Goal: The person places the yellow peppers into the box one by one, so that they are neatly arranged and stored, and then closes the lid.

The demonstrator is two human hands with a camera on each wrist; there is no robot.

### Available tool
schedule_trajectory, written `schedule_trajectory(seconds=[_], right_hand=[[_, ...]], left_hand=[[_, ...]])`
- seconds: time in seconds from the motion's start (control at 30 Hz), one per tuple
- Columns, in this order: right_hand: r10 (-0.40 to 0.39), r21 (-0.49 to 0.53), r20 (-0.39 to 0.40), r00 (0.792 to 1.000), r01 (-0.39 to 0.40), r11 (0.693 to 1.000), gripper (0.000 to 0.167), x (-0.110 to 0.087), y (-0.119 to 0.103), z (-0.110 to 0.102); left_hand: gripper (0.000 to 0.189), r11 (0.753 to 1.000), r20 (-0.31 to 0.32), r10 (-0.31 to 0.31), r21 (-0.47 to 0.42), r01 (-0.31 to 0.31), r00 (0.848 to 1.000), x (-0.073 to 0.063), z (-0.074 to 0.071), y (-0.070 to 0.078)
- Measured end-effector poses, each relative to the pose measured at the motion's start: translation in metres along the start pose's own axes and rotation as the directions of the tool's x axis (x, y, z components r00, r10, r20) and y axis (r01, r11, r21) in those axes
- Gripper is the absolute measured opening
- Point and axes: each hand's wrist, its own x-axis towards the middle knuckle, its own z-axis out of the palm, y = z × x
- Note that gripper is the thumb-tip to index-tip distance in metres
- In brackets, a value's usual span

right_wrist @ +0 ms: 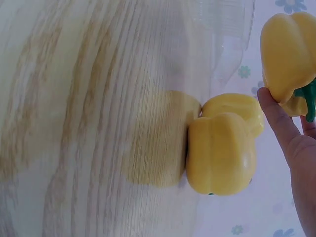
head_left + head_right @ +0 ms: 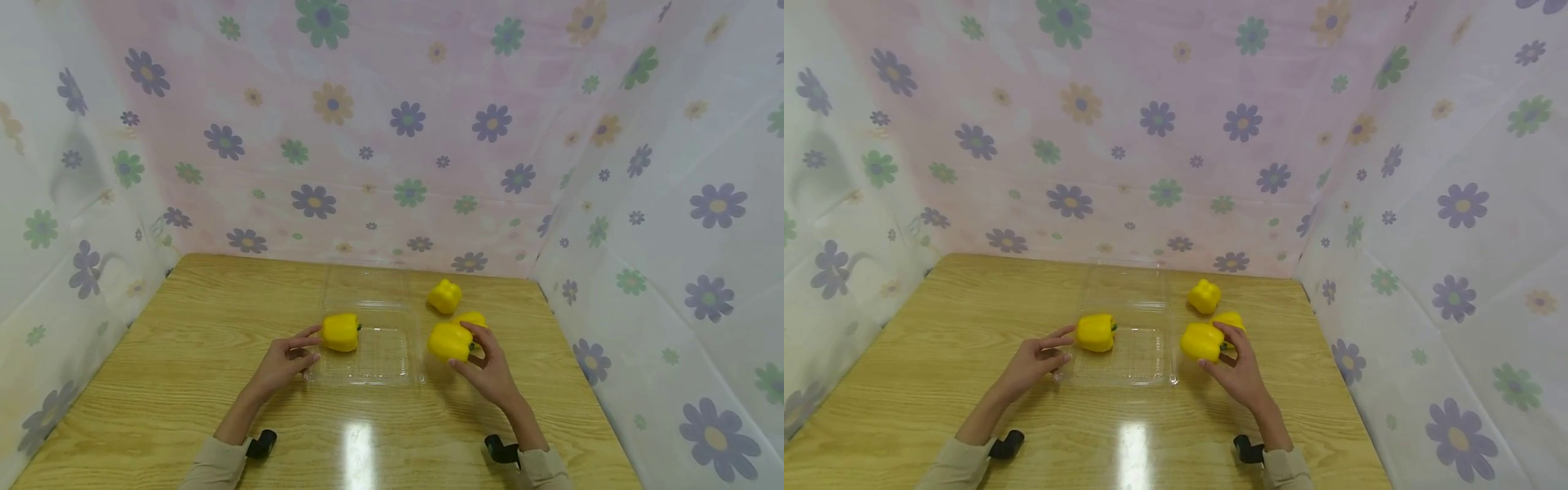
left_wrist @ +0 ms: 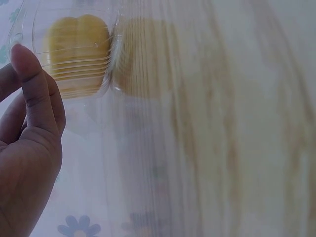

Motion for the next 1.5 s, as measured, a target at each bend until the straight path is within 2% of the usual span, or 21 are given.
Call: schedule_trajectory(seconds=[0.27, 0.47, 0.87, 1.13, 1.5], right_hand=[[-0.005, 0.066, -0.005, 1.000, 0.005, 0.998, 0.071, 0.000, -0.009, 0.005], [-0.035, 0.142, 0.002, 0.999, 0.034, 0.989, 0.065, -0.001, -0.007, 0.011], [-0.071, 0.218, 0.022, 0.997, 0.065, 0.974, 0.059, 0.000, -0.012, 0.024], [-0.150, 0.225, 0.033, 0.988, 0.138, 0.964, 0.059, 0.002, -0.016, 0.034], [-0.121, 0.260, 0.060, 0.991, 0.101, 0.960, 0.061, 0.006, -0.016, 0.048]], left_hand=[[0.037, 1.000, 0.005, 0.008, -0.008, -0.008, 1.000, -0.001, 0.000, 0.000], [0.037, 1.000, 0.000, 0.007, -0.008, -0.007, 1.000, -0.001, 0.000, 0.001], [0.037, 1.000, -0.004, -0.006, -0.023, 0.005, 1.000, -0.001, 0.000, 0.000], [0.037, 0.999, -0.004, -0.013, -0.051, 0.013, 1.000, 0.000, 0.000, 0.000], [0.037, 0.999, -0.014, -0.019, -0.028, 0.019, 1.000, 0.001, 0.000, 0.000]])
